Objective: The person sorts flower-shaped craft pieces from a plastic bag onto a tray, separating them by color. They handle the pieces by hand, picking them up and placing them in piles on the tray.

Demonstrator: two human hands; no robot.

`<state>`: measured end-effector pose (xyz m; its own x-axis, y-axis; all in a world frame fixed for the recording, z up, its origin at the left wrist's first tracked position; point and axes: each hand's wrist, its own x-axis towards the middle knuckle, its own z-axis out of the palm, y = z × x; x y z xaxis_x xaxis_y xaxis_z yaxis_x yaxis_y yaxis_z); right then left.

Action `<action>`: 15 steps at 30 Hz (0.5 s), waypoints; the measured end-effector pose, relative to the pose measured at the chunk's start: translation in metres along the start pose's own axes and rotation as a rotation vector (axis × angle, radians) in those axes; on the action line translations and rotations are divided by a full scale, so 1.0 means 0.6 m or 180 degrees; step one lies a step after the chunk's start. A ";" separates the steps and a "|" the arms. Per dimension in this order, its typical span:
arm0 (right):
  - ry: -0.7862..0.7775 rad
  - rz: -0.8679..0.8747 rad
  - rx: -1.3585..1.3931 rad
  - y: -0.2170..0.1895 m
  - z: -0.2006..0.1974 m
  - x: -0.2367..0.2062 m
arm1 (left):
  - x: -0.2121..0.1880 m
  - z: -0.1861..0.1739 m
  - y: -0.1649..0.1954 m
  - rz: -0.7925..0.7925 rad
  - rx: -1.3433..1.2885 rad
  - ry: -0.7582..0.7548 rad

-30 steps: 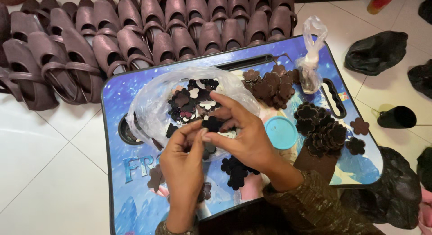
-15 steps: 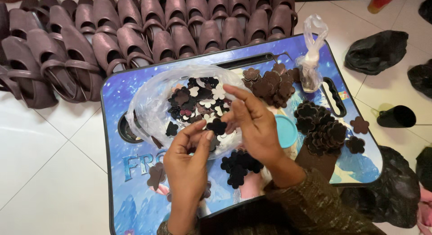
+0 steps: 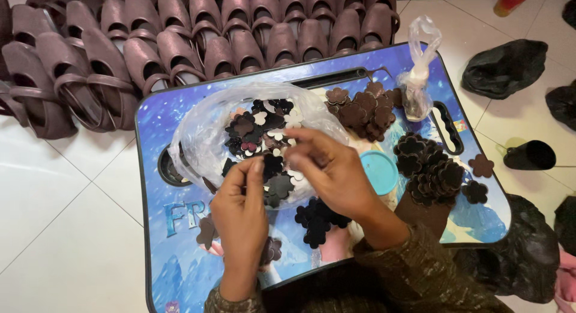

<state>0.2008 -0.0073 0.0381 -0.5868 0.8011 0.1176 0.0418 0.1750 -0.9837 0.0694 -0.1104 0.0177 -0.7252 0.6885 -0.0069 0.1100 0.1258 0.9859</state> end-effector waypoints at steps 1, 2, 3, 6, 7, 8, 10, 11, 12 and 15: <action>0.0254 -0.0268 -0.0281 0.001 0.001 0.001 | 0.001 -0.001 0.004 0.0265 0.0025 0.0137; 0.0278 -0.0199 -0.0146 0.001 -0.001 0.000 | 0.002 -0.002 0.009 0.0529 0.0048 0.0266; 0.0298 -0.0122 -0.0011 0.002 -0.004 0.000 | 0.002 -0.006 0.014 0.0475 0.0196 0.0204; 0.0578 -0.0253 -0.0142 0.006 -0.010 -0.007 | -0.007 -0.017 0.025 -0.0070 0.0521 -0.0217; 0.0712 -0.0367 -0.0279 0.008 -0.011 -0.008 | -0.016 -0.014 0.026 -0.0496 0.0540 -0.0504; 0.0720 -0.0388 -0.0219 0.010 -0.013 -0.010 | -0.028 -0.011 0.025 -0.0932 0.0563 -0.0789; 0.0728 -0.0426 -0.0091 0.013 -0.015 -0.012 | -0.048 0.002 0.020 -0.0064 0.0976 -0.1070; 0.0721 -0.0423 -0.0039 0.014 -0.015 -0.012 | -0.054 0.006 0.016 0.0388 0.1174 -0.1197; 0.0708 -0.0412 0.0012 0.015 -0.016 -0.012 | -0.058 0.007 0.013 0.0752 0.1238 -0.1097; 0.0678 -0.0212 0.0051 0.014 -0.021 -0.011 | -0.075 -0.005 0.002 0.0696 0.0931 -0.0777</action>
<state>0.2152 -0.0036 0.0305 -0.4036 0.8912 0.2068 -0.0051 0.2239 -0.9746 0.1003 -0.1434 0.0196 -0.4855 0.8656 0.1229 0.4565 0.1310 0.8800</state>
